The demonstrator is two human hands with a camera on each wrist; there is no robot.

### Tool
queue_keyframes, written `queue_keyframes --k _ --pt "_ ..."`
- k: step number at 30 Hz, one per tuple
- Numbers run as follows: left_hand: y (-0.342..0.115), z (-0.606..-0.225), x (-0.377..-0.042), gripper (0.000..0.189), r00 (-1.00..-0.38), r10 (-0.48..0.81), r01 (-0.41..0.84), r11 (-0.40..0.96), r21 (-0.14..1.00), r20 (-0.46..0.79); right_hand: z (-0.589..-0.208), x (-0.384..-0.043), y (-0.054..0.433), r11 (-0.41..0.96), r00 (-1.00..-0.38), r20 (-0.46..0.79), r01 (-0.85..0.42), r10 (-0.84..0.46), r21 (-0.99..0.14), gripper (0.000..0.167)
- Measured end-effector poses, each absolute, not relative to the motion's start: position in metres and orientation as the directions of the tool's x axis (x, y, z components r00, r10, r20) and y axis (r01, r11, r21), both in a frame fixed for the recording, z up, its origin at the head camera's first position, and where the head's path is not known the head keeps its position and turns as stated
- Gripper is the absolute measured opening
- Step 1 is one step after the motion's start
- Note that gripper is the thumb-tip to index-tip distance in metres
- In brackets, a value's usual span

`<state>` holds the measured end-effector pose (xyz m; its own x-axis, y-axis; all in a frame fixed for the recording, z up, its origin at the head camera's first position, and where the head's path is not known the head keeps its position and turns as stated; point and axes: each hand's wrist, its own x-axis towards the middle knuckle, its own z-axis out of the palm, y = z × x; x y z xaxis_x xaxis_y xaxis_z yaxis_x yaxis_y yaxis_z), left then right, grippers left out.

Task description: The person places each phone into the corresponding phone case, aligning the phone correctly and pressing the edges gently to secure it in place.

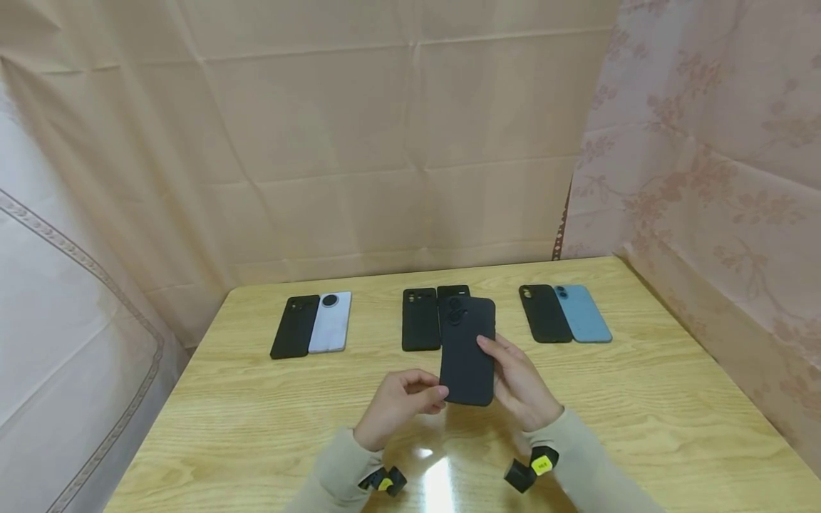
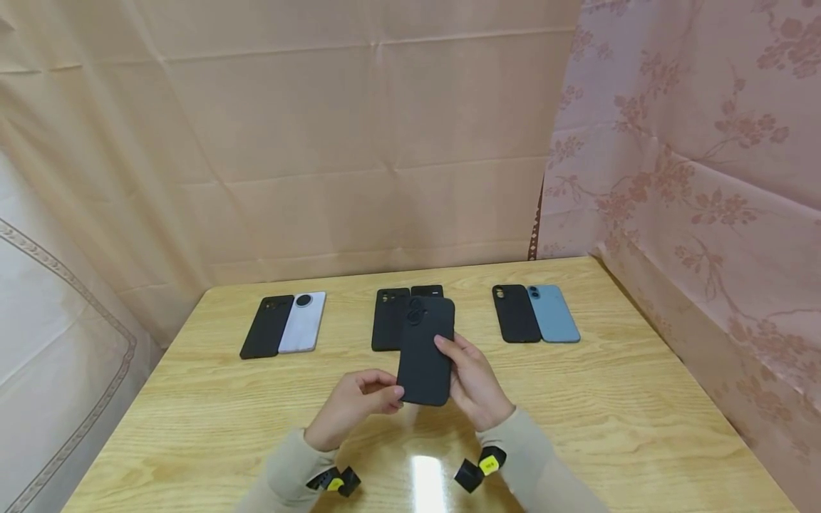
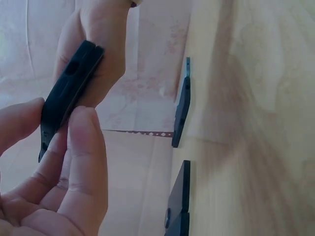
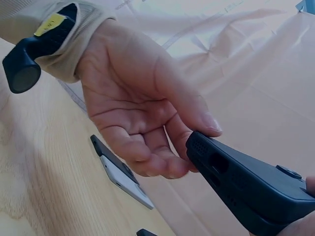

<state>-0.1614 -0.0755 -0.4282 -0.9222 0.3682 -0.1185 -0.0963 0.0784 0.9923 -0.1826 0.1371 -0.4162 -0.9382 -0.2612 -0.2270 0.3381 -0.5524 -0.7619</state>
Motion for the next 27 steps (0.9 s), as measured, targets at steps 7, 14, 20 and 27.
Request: queue_keyframes --k 7,14,20,27 --pt "-0.0727 -0.433 -0.1579 0.028 -0.925 0.364 -0.114 0.018 0.993 -0.113 -0.415 -0.1819 0.1363 -0.567 -0.946 -0.206 0.315 -0.249 -0.761 0.051" --pt "-0.0723 -0.4364 -0.158 0.026 -0.933 0.345 -0.111 0.005 0.994 -0.106 -0.4155 -0.1811 0.1334 -0.589 -0.947 -0.194 0.311 -0.255 -0.746 0.049" --pt "-0.0719 -0.435 -0.1575 0.027 -0.933 0.346 -0.103 0.008 0.995 -0.1 -0.4157 -0.1815 0.1319 -0.603 -0.95 -0.196 0.306 -0.242 -0.737 0.048" --pt "-0.0705 -0.432 -0.1561 0.029 -0.937 0.338 -0.101 -0.004 0.995 -0.094 -0.4154 -0.1813 0.1315 -0.613 -0.953 -0.196 0.299 -0.23 -0.732 0.048"
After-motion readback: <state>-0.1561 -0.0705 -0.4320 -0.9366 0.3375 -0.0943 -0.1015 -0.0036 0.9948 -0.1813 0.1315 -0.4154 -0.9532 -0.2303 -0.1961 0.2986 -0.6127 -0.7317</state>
